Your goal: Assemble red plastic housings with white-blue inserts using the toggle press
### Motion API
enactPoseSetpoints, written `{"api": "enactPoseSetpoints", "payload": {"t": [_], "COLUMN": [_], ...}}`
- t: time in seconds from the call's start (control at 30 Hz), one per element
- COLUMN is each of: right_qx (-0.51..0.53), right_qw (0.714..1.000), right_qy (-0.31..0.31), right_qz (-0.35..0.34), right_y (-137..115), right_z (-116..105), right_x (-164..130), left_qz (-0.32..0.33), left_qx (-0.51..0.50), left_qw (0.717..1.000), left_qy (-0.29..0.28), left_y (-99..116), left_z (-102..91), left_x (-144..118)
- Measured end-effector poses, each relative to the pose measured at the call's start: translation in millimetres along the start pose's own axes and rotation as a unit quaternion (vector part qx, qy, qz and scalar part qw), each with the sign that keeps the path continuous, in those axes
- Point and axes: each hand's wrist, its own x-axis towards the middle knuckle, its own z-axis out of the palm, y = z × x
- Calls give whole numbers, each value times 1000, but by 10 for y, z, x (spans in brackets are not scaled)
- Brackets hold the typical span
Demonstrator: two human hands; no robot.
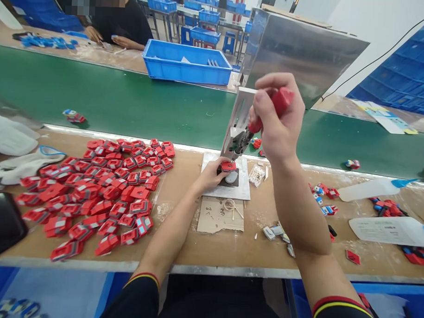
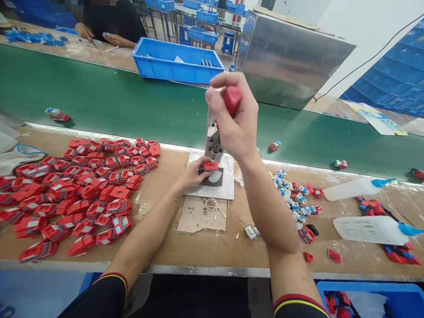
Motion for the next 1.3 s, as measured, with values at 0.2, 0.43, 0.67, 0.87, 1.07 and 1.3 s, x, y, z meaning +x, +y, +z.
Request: {"api": "enactPoseSetpoints", "payload": {"t": [0.2,0.43,0.67,0.87,1.07,1.3], "right_qx": [-43,-196,-89,209,231,220], "right_qw": [988,943,991,871,843,849], "right_qy": [-64,-232,-97,-81,-78,-51], "right_qz": [-135,-140,21,437,479,477], "right_y": [-267,111,-33,-415,-532,-399], "right_z": [-45,-168,-322,-187,-90,134], "right_x": [-595,-1036,-1354,-1208,-1049,-1187], "left_qz": [24,26,38,52,56,58], "left_qx": [37,35,32,38,54,76], "left_qw": [999,999,999,997,996,994], "left_qy": [-5,1,12,42,45,44], "left_y": [29,19,-29,-68,-65,-77], "left_z": [7,20,76,143,152,154], "left_x": [8,-25,-46,-76,-86,-81]}}
